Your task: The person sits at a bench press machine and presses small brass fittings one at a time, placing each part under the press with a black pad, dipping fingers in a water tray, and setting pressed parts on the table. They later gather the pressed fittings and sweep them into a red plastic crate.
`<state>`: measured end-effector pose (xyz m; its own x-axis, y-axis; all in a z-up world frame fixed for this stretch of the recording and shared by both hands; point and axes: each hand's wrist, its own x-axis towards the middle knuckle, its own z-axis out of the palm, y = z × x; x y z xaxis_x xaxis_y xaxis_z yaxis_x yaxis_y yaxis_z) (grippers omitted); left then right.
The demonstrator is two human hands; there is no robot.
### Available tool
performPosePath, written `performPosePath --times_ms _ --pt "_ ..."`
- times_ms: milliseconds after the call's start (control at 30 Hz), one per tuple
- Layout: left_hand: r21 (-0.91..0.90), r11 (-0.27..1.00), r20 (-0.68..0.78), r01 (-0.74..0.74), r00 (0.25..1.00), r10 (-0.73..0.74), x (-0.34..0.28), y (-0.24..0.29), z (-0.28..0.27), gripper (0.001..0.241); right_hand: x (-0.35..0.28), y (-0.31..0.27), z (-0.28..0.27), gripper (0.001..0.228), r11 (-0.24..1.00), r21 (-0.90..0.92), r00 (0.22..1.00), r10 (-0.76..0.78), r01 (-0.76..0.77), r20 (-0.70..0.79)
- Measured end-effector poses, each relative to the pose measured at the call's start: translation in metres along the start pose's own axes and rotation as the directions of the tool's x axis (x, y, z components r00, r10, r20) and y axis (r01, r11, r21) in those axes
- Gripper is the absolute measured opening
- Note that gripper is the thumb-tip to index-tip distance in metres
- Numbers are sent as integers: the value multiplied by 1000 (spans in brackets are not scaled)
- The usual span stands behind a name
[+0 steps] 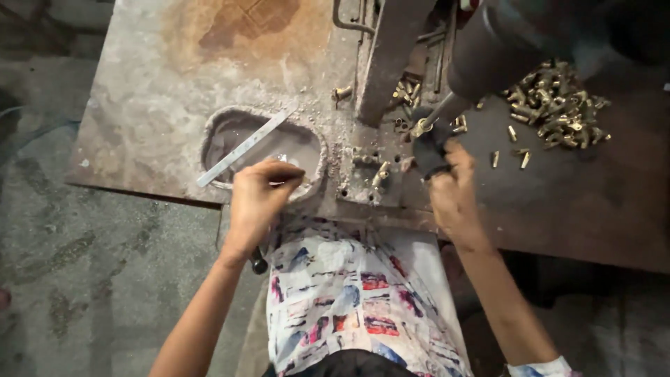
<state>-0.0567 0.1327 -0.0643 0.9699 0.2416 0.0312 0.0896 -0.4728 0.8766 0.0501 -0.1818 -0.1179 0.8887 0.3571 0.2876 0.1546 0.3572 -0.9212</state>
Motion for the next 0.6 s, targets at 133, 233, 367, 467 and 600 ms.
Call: performPosePath --times_ms 133,233,367,467,600 --pt "-414 882 91 226 974 -207 -11 -2 9 19 8 10 -4 50 980 20 974 197 -196 -111" --pt "-639 721 169 268 963 -208 -28 2 47 20 -2 21 -7 50 983 174 996 -70 61 45" --pt "-541 840 -44 44 996 -81 -45 11 100 19 -6 41 -44 35 850 -478 968 -250 221 2" --pt "-372 921 -178 -119 982 55 -45 17 116 20 11 -10 2 27 782 -617 982 -170 82 -85" --pt "-158 936 -272 -315 925 265 -45 15 128 28 19 -33 25 44 986 -164 1000 12 -13 -7"
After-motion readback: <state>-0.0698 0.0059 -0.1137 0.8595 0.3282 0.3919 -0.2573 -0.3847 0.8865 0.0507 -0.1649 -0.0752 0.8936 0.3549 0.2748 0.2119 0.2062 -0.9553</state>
